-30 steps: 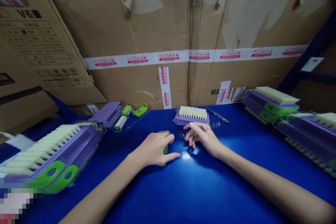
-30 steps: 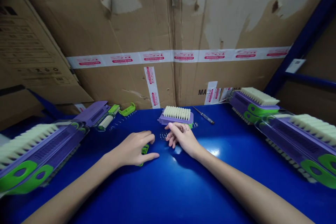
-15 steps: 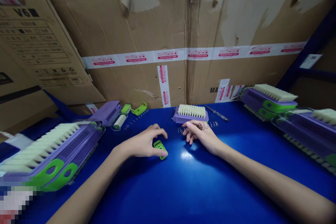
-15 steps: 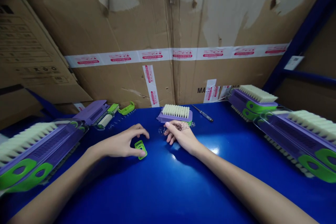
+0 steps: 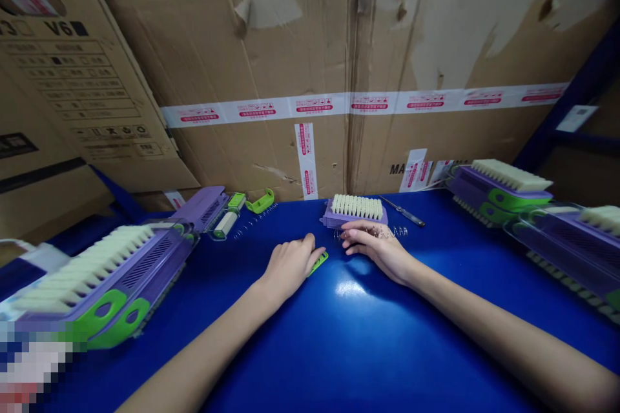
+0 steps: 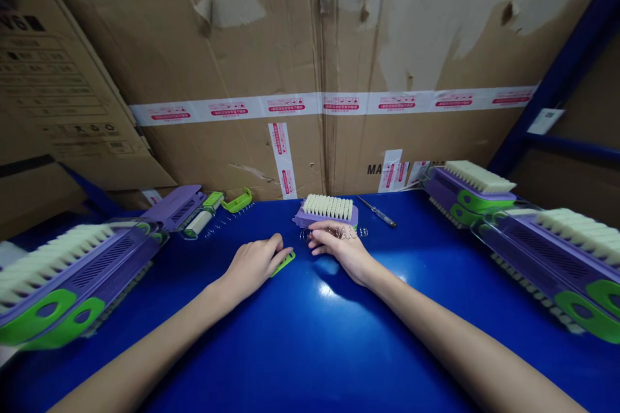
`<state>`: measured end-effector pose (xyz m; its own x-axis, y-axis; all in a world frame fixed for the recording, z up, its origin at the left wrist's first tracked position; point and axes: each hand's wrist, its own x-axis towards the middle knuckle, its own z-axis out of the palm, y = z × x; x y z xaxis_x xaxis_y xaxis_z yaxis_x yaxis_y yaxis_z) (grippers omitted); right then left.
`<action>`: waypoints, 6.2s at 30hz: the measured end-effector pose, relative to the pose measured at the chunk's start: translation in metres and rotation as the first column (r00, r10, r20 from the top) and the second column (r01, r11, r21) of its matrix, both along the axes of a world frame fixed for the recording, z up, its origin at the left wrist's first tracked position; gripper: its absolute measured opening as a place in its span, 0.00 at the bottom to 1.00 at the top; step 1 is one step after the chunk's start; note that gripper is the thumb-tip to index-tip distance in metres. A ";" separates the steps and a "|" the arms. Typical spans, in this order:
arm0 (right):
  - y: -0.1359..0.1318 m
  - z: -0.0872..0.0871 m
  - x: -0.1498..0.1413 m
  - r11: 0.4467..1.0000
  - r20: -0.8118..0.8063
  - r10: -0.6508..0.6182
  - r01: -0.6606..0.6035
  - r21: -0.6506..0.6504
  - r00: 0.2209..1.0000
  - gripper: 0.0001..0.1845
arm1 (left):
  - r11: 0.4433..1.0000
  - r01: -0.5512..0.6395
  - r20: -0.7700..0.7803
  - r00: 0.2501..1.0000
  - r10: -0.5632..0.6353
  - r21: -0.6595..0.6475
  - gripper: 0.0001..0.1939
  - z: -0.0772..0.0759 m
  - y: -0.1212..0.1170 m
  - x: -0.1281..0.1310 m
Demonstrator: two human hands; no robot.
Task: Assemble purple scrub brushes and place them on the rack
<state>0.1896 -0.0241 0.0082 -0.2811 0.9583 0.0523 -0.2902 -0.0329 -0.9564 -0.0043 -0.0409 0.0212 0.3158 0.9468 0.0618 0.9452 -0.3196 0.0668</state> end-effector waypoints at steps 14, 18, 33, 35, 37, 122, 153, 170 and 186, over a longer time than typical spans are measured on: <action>0.000 -0.002 -0.001 0.999 0.084 -0.041 0.043 -0.011 0.996 0.19 | 0.999 0.017 0.344 0.939 -0.030 0.040 0.09 -0.007 0.001 -0.001; -0.001 0.000 -0.002 0.999 0.113 -0.034 0.033 0.015 0.993 0.19 | 0.999 -0.018 0.491 0.871 -0.004 0.041 0.09 -0.008 0.005 0.003; -0.002 0.007 -0.010 0.997 0.197 -0.066 0.055 0.060 0.978 0.19 | 0.959 -0.027 0.834 0.486 0.259 -0.282 0.15 -0.003 0.030 0.015; -0.001 0.006 -0.012 0.998 0.180 -0.059 0.052 0.044 0.982 0.19 | 0.963 -0.013 0.847 0.474 0.242 -0.268 0.15 -0.004 0.032 0.020; 0.001 0.004 -0.014 0.997 0.172 -0.066 0.059 0.045 0.983 0.19 | 0.962 0.018 0.871 0.431 0.237 -0.271 0.15 -0.006 0.032 0.024; -0.003 -0.010 -0.015 0.813 0.392 -0.344 0.062 0.578 0.853 0.09 | 0.916 0.290 0.948 0.238 0.211 -0.277 0.19 -0.012 0.021 0.021; -0.006 -0.007 -0.016 0.731 0.348 -0.466 0.133 0.670 0.813 0.08 | 0.865 0.415 0.947 0.266 0.182 -0.283 0.30 -0.007 0.019 0.012; -0.002 -0.007 -0.011 0.639 0.403 -0.449 -0.028 0.769 0.797 0.07 | 0.859 0.408 0.941 0.262 0.215 -0.310 0.29 -0.006 0.020 0.013; -0.001 -0.006 -0.013 0.742 0.449 -0.348 -0.051 0.669 0.823 0.10 | 0.822 0.438 0.923 0.290 0.253 -0.363 0.29 -0.005 0.018 0.015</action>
